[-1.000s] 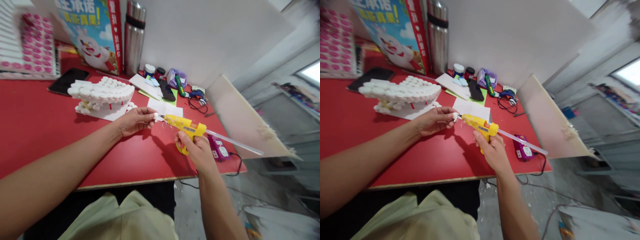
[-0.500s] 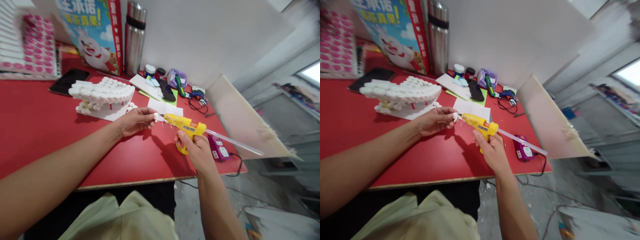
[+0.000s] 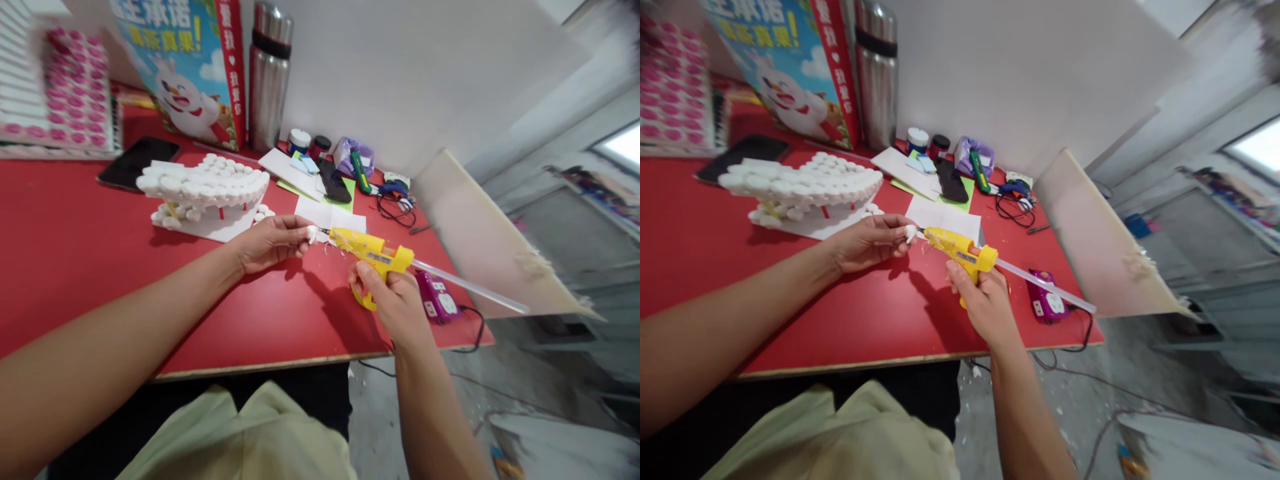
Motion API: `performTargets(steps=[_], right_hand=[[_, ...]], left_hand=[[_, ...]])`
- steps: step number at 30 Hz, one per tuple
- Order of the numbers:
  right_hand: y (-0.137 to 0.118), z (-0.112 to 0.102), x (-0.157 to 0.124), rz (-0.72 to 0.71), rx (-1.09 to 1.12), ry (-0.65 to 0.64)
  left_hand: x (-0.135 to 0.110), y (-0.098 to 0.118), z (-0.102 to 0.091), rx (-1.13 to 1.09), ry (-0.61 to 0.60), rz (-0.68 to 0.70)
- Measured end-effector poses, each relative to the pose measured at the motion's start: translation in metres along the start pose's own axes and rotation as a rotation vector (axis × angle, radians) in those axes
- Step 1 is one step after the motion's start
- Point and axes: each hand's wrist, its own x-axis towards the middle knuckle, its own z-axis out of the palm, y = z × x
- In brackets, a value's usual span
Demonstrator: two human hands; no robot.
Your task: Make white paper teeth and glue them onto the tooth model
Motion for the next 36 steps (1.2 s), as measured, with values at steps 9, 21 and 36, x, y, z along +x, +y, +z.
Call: performTargets(steps=[9,21,36], right_hand=[[-0.0017,0.0016,-0.0017,0.041,0.042,-0.014],[-0.0015,0.0045,0.0003,0.055,0.031,-0.003],[0.0012,0.0029,-0.002,0.051,-0.016,0.0]], left_hand=[[-0.0003,0.0003,-0.0003,0.003,-0.005,-0.009],[-0.0001,-0.0001,-0.0023,0.016,-0.007,-0.015],[0.0,0.0003,-0.0017,0.01,-0.03,0.003]])
